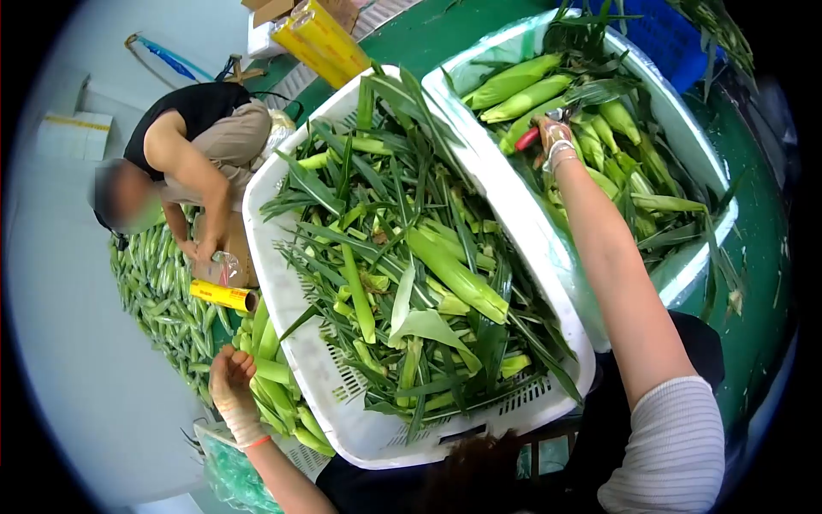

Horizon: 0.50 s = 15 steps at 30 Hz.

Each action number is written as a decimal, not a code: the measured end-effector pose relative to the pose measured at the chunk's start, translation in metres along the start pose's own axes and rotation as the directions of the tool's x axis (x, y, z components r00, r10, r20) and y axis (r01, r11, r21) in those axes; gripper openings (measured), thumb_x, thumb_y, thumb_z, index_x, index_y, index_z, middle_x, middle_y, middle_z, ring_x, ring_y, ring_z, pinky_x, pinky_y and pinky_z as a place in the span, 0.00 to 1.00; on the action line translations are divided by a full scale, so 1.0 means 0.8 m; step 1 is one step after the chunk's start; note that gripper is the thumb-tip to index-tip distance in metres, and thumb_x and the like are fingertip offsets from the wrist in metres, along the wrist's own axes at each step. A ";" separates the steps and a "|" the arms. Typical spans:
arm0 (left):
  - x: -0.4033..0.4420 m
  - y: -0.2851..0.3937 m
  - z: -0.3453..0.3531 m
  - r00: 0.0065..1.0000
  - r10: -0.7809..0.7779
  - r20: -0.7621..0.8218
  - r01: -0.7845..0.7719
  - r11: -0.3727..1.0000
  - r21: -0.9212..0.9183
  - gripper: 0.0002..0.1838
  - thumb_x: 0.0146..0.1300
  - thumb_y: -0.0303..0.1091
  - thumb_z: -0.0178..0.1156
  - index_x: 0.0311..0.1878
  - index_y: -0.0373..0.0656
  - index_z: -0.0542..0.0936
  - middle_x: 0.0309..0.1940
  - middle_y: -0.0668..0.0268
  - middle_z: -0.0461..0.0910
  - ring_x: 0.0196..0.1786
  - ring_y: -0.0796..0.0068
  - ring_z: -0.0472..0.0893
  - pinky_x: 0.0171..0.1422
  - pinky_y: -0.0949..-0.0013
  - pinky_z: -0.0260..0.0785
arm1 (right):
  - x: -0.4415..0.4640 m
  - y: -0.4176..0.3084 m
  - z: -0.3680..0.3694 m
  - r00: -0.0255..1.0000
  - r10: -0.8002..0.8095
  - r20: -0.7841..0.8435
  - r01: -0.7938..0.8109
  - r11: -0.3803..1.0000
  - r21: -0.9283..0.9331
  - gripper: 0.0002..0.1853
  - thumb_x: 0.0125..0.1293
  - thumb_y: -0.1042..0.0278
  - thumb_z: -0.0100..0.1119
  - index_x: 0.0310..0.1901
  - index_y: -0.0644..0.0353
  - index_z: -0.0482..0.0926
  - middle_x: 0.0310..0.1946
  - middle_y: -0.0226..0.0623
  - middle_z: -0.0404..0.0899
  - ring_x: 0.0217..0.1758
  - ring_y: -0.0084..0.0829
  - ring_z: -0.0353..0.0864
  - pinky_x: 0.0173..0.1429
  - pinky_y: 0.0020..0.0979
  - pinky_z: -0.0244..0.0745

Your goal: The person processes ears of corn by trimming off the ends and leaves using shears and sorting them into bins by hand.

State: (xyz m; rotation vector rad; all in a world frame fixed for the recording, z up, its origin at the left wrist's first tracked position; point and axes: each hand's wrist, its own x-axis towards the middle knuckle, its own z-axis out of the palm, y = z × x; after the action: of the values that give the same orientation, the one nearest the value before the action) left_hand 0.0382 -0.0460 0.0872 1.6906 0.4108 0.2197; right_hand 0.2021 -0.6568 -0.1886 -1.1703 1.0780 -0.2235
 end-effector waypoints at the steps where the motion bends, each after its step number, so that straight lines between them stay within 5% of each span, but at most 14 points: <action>1: -0.007 0.011 0.028 1.000 0.006 0.025 -0.006 1.000 -0.022 0.22 0.60 0.47 0.59 0.48 0.37 0.77 0.34 0.63 0.80 0.35 0.71 0.79 0.43 0.71 0.71 | -0.014 -0.013 -0.021 0.995 -0.052 0.082 0.063 0.989 -0.137 0.18 0.51 0.55 0.60 0.34 0.64 0.78 0.30 0.42 0.79 0.38 0.38 0.80 0.30 0.43 0.73; 2: -0.012 0.020 0.047 0.999 0.013 0.049 -0.011 0.999 -0.047 0.22 0.60 0.48 0.59 0.47 0.37 0.77 0.33 0.63 0.80 0.35 0.71 0.79 0.43 0.72 0.71 | -0.030 -0.021 -0.035 0.979 -0.109 0.169 0.117 0.992 -0.036 0.16 0.54 0.55 0.57 0.33 0.61 0.75 0.27 0.40 0.75 0.27 0.34 0.76 0.24 0.43 0.69; 5: -0.024 0.021 0.071 0.971 0.016 0.236 -0.002 0.998 -0.060 0.25 0.59 0.50 0.60 0.47 0.35 0.75 0.32 0.61 0.80 0.33 0.71 0.79 0.42 0.72 0.72 | -0.051 -0.051 -0.085 0.915 -0.198 0.353 0.125 0.968 0.219 0.11 0.56 0.57 0.55 0.30 0.55 0.72 0.20 0.34 0.67 0.19 0.31 0.66 0.22 0.34 0.64; 10: -0.071 -0.005 0.116 0.858 -0.093 0.504 0.118 0.993 -0.017 0.24 0.63 0.45 0.57 0.52 0.32 0.74 0.36 0.57 0.81 0.35 0.68 0.82 0.43 0.69 0.75 | -0.237 -0.144 -0.158 0.688 -0.130 0.714 0.295 0.949 -0.112 0.10 0.55 0.61 0.54 0.31 0.58 0.74 0.24 0.32 0.72 0.28 0.28 0.73 0.35 0.32 0.72; 12: -0.100 0.003 0.141 0.793 -0.117 0.598 0.155 0.988 -0.012 0.23 0.65 0.43 0.55 0.54 0.31 0.73 0.39 0.56 0.81 0.39 0.67 0.82 0.47 0.69 0.74 | -0.300 -0.143 -0.172 0.508 -0.138 0.850 0.456 0.880 -0.130 0.06 0.55 0.68 0.56 0.32 0.60 0.75 0.26 0.33 0.75 0.30 0.29 0.75 0.37 0.33 0.74; 13: -0.118 0.016 0.155 0.766 -0.062 0.640 0.162 0.982 -0.100 0.23 0.66 0.42 0.54 0.55 0.31 0.73 0.41 0.56 0.81 0.41 0.68 0.81 0.49 0.69 0.73 | -0.318 -0.132 -0.166 0.152 -0.309 0.939 0.756 0.648 0.091 0.05 0.55 0.71 0.57 0.33 0.60 0.75 0.28 0.33 0.76 0.32 0.28 0.76 0.39 0.33 0.74; 15: -0.152 0.034 0.173 0.692 0.067 0.719 0.240 0.917 -0.317 0.23 0.66 0.43 0.55 0.55 0.33 0.72 0.43 0.57 0.80 0.43 0.68 0.80 0.51 0.69 0.72 | -0.367 -0.089 -0.145 -0.067 -0.223 0.972 0.668 0.714 0.210 0.06 0.55 0.74 0.61 0.35 0.61 0.77 0.31 0.35 0.78 0.36 0.28 0.77 0.42 0.32 0.75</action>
State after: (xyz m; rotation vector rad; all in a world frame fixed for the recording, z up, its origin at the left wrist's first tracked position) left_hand -0.0181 -0.2229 0.1019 1.2208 -0.1517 -0.4240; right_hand -0.0126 -0.5712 0.0379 -1.5766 -0.6602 0.2784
